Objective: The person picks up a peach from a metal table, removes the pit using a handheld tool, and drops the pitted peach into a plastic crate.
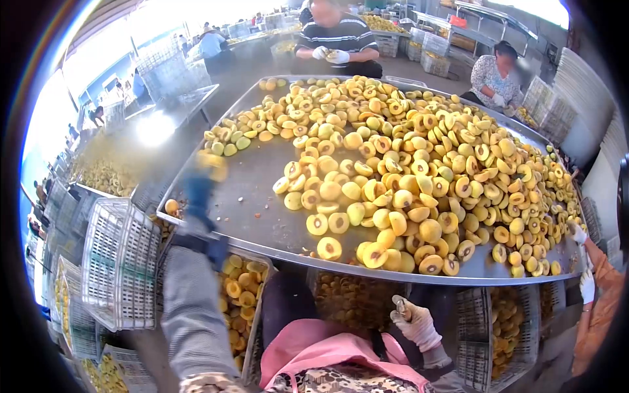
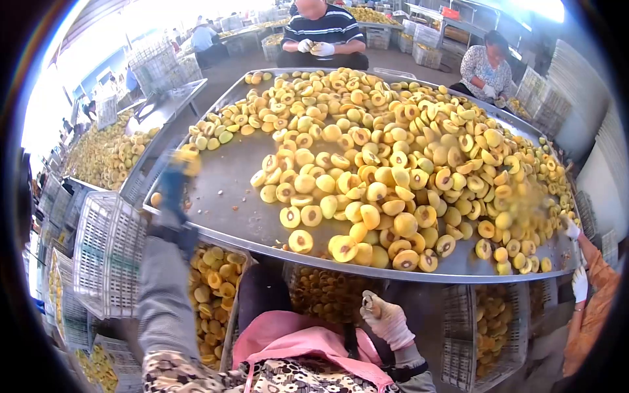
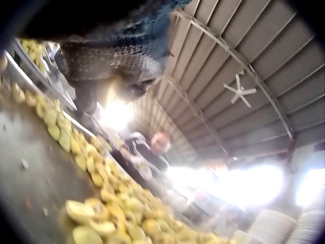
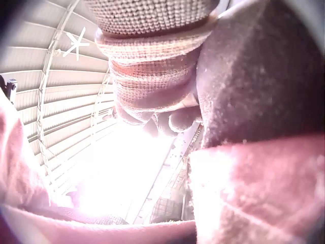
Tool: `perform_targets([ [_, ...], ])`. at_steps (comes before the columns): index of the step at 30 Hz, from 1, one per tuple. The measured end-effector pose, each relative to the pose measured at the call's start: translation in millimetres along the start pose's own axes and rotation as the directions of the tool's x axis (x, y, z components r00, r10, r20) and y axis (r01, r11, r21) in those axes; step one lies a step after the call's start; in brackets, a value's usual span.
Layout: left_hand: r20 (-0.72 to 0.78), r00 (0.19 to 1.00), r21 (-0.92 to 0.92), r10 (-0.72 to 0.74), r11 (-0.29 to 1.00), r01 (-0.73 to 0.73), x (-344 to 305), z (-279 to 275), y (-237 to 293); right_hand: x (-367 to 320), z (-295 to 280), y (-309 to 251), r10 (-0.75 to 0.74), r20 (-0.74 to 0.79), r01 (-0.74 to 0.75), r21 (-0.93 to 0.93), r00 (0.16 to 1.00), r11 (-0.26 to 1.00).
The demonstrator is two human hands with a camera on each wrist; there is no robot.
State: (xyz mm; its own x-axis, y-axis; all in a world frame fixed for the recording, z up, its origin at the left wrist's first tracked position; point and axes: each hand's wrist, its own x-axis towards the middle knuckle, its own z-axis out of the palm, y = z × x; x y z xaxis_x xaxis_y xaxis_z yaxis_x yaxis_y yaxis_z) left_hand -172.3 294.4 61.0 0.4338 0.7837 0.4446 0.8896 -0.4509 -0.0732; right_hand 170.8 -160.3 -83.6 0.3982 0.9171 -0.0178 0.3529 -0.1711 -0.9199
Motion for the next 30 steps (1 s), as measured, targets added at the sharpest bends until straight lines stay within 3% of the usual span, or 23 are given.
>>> perform_targets([
  [1,-0.362,0.927,-0.242,-0.095,0.970,0.005,-11.6,-20.5,-32.3,0.8,-1.1,-6.5,0.047,0.022,-0.048,0.050,0.999,0.998],
  [2,-0.518,0.854,0.039,0.038,0.999,-0.020,-16.4,-41.9,-63.0,-0.1,-0.6,-5.0,0.064,0.033,-0.066,0.038,0.997,0.997],
  [3,-0.611,0.764,0.318,0.205,0.948,-0.001,-15.8,-48.4,-109.2,-1.5,0.5,-1.6,0.059,0.010,-0.060,0.048,0.998,0.997],
  [4,-0.620,0.736,0.357,0.273,0.933,-0.046,13.2,16.5,-240.1,-1.1,2.5,0.1,0.046,-0.013,-0.045,0.061,0.999,0.997],
  [5,-0.557,0.820,0.071,-0.132,0.976,0.205,22.6,28.1,-306.8,-1.3,1.1,-2.2,0.059,0.000,-0.059,0.061,0.998,0.996],
  [6,-0.448,0.818,-0.354,-0.361,0.912,0.209,18.0,20.6,-325.7,1.0,0.3,-8.1,0.057,0.007,-0.057,0.056,0.998,0.997],
  [7,-0.364,0.723,-0.715,-0.588,0.674,0.188,14.7,24.6,-327.2,4.3,0.5,-15.2,0.094,0.032,-0.093,-0.030,0.995,0.995],
  [8,-0.183,0.635,-0.945,-0.750,0.313,0.098,7.6,34.6,-322.8,6.7,0.2,-19.7,0.134,0.050,-0.128,-0.119,0.990,0.985],
  [9,-0.173,0.662,-0.897,-0.729,0.394,0.199,-1.8,45.6,-317.5,8.3,5.7,-7.4,0.030,0.001,-0.030,-0.082,1.000,0.996],
  [10,-0.345,0.734,-0.726,-0.585,0.662,0.187,-5.1,94.0,-365.4,8.4,7.8,-10.4,0.029,-0.001,-0.029,-0.085,1.000,0.996],
  [12,-0.077,0.678,-0.945,-0.731,0.270,0.184,-25.8,43.8,-235.9,13.3,6.6,-18.4,0.067,0.017,-0.064,-0.143,0.998,0.988],
  [13,-0.075,0.677,-0.947,-0.732,0.264,0.181,-30.2,30.9,-202.9,13.0,9.1,-8.1,0.071,-0.008,-0.072,-0.107,0.997,0.992],
  [15,0.171,0.636,-0.981,-0.752,-0.192,0.037,-32.5,19.2,-163.6,13.7,8.2,-13.3,0.053,-0.018,-0.056,-0.155,0.998,0.986],
  [16,0.211,0.601,-0.977,-0.771,-0.187,0.104,-35.4,20.5,-156.8,15.8,9.9,-15.8,0.037,-0.020,-0.040,-0.192,0.999,0.981],
  [18,0.272,0.573,-0.958,-0.773,-0.276,0.081,-32.1,10.9,-140.2,16.0,13.7,-8.5,0.023,-0.056,-0.032,-0.172,0.998,0.985],
  [20,0.281,0.563,-0.954,-0.777,-0.288,0.079,-37.0,9.7,-141.7,18.6,15.2,1.7,0.089,-0.044,-0.093,-0.120,0.995,0.988],
  [24,0.266,0.526,-0.957,-0.808,-0.285,0.048,-46.9,2.3,-161.0,20.1,20.8,-2.8,0.035,-0.079,-0.049,-0.181,0.996,0.982],
  [25,0.241,0.624,-0.966,-0.743,-0.242,0.085,-55.1,-1.9,-173.3,20.7,20.9,-11.9,0.109,-0.073,-0.123,-0.219,0.991,0.968],
  [26,0.243,0.620,-0.967,-0.746,-0.241,0.089,-60.9,-4.3,-182.5,18.6,21.6,-17.3,0.184,-0.068,-0.196,-0.257,0.981,0.946],
  [28,0.171,0.631,-0.956,-0.757,-0.281,-0.079,-60.7,-8.6,-196.5,21.5,20.8,-8.3,0.180,-0.082,-0.196,-0.276,0.980,0.941],
  [29,0.153,0.650,-0.915,-0.744,-0.355,-0.190,-60.7,-11.4,-203.4,22.2,19.2,-3.0,0.200,-0.064,-0.210,-0.312,0.978,0.927],
  [30,0.118,0.721,-0.921,-0.683,-0.346,-0.178,-60.4,-5.6,-214.2,22.5,17.8,2.2,0.219,-0.044,-0.220,-0.350,0.975,0.910],
])
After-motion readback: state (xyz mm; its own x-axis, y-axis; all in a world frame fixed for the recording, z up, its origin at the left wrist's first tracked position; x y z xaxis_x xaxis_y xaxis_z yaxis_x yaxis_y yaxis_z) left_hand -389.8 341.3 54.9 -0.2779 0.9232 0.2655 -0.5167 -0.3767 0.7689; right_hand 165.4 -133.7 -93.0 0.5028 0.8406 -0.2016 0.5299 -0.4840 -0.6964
